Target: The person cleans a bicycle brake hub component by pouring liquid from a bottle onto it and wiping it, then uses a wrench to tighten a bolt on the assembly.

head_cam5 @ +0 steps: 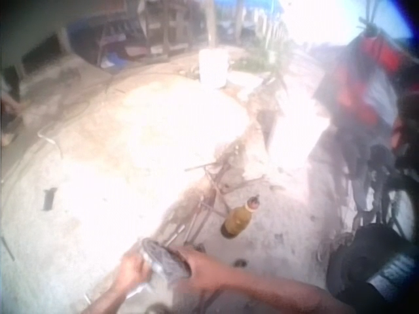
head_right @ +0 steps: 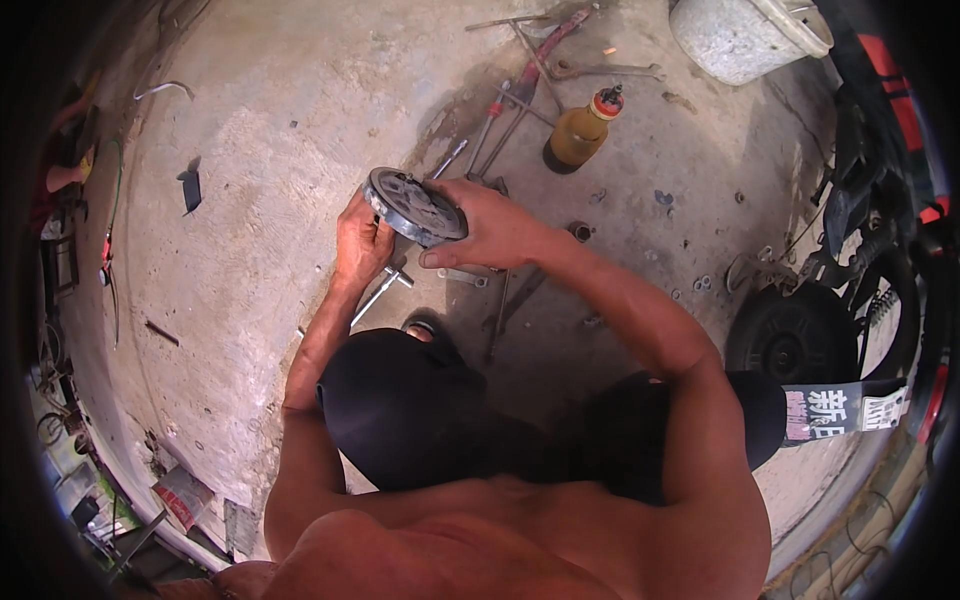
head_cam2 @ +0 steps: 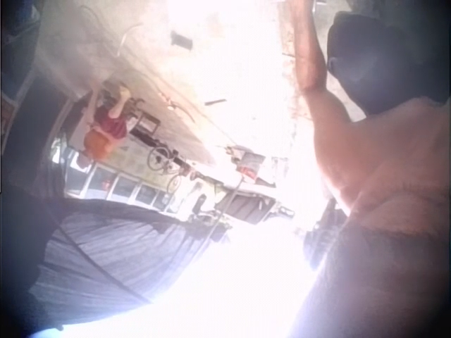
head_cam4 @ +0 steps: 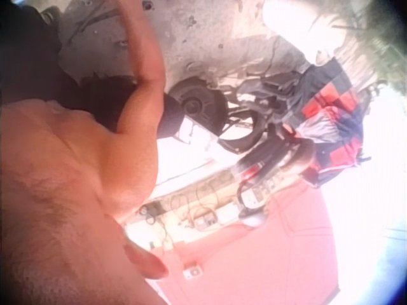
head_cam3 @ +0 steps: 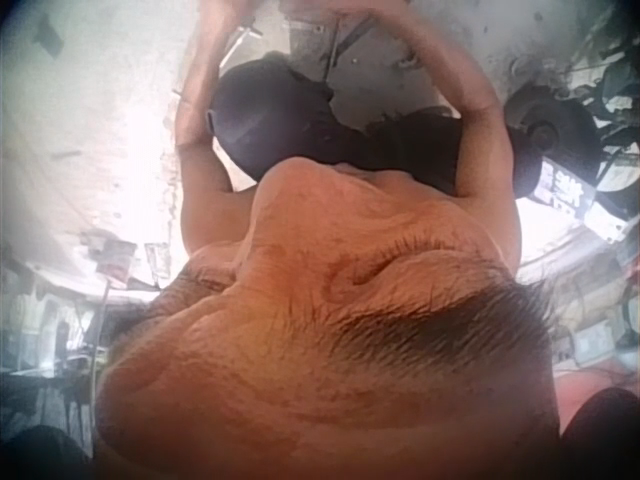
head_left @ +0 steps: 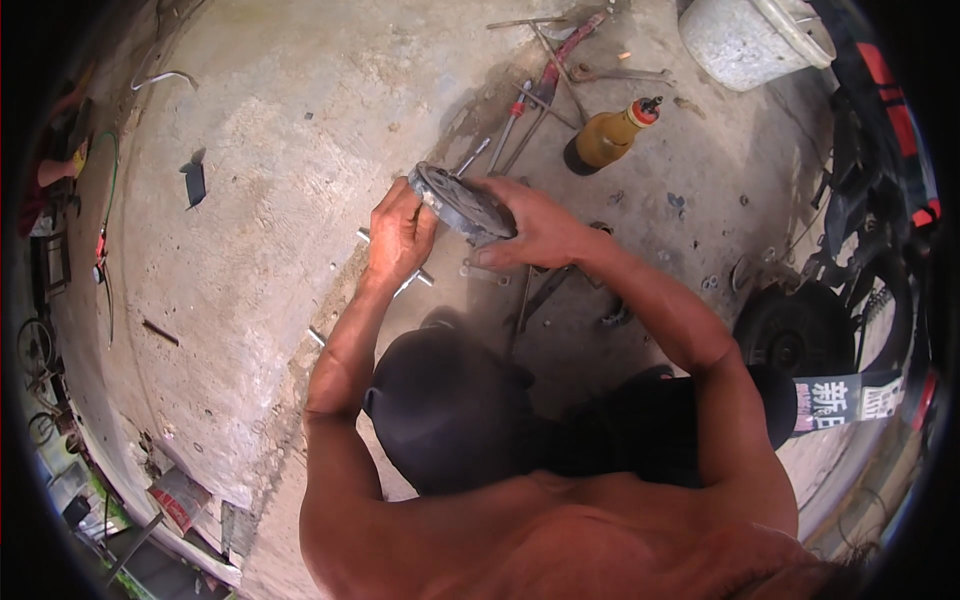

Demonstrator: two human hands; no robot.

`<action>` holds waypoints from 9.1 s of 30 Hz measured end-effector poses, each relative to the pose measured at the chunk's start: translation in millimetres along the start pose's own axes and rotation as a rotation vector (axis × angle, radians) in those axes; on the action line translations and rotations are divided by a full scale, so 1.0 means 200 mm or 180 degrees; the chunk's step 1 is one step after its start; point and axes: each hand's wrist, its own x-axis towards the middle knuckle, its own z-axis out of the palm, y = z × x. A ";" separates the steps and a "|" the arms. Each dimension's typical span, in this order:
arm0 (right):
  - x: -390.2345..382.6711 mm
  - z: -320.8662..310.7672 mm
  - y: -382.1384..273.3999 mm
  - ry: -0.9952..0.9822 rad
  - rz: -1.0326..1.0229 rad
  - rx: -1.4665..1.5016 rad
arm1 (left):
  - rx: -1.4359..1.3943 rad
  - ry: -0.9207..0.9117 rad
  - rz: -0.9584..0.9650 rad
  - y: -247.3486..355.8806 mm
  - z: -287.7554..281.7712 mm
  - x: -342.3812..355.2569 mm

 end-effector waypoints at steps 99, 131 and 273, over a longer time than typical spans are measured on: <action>0.00 0.02 -0.02 -0.0194 0.1529 0.1638 | -0.2696 -0.0191 -0.2632 -0.01 -0.06 0.02; -0.02 -0.05 0.01 -0.0877 0.1120 0.2655 | 0.0895 0.0161 0.0367 0.10 -0.04 0.03; -1.53 -0.61 0.49 0.2295 0.1477 0.3110 | -0.0779 -0.2395 -0.0314 0.90 1.42 0.27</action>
